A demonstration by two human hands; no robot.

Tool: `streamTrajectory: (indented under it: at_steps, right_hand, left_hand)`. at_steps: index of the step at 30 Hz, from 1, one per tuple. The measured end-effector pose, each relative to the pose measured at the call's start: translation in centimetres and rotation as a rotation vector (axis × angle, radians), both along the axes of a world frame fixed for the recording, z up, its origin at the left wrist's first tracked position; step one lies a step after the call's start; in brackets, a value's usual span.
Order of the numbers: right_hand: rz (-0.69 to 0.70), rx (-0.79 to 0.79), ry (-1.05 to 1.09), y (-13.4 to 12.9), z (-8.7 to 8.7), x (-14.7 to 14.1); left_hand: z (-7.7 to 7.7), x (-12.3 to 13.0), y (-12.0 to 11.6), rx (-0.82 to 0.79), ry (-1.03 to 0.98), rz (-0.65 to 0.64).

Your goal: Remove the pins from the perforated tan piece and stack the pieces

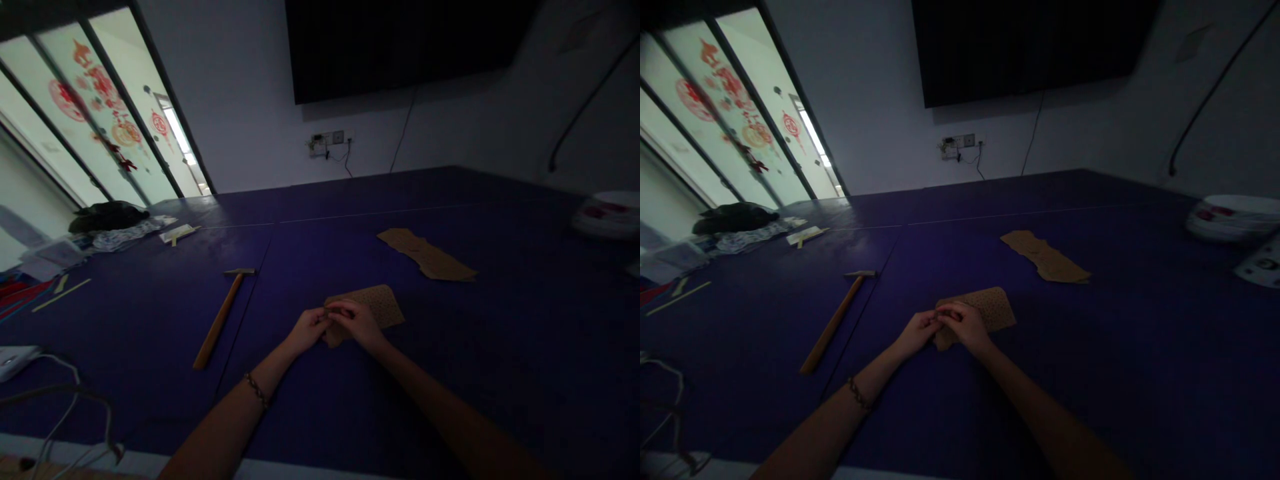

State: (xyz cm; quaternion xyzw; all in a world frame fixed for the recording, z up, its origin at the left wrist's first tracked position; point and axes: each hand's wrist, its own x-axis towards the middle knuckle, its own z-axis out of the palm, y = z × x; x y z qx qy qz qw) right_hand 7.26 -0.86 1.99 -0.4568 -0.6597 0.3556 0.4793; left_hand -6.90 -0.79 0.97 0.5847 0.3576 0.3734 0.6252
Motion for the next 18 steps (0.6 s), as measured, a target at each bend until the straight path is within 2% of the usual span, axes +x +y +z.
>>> streamTrajectory:
  at_steps: [6, 11, 16, 18]
  right_hand:
    - [0.004, 0.029, 0.01, -0.1, -0.1, -0.1]
    - [-0.003, 0.045, 0.044, -0.4, 0.2, -0.3]
    - [-0.049, 0.039, 0.11, -0.7, 0.4, -0.4]
    - [-0.069, 0.023, 0.152, -1.0, 0.5, -0.6]
  left_hand:
    - [0.3, 0.0, -0.2, 0.02, 0.027, 0.065]
    - [-0.2, -0.1, 0.2, 0.014, 0.032, 0.136]
    - [-0.6, -0.1, 0.4, -0.045, -0.061, 0.143]
    - [-0.5, 0.0, 0.4, -0.104, -0.114, 0.194]
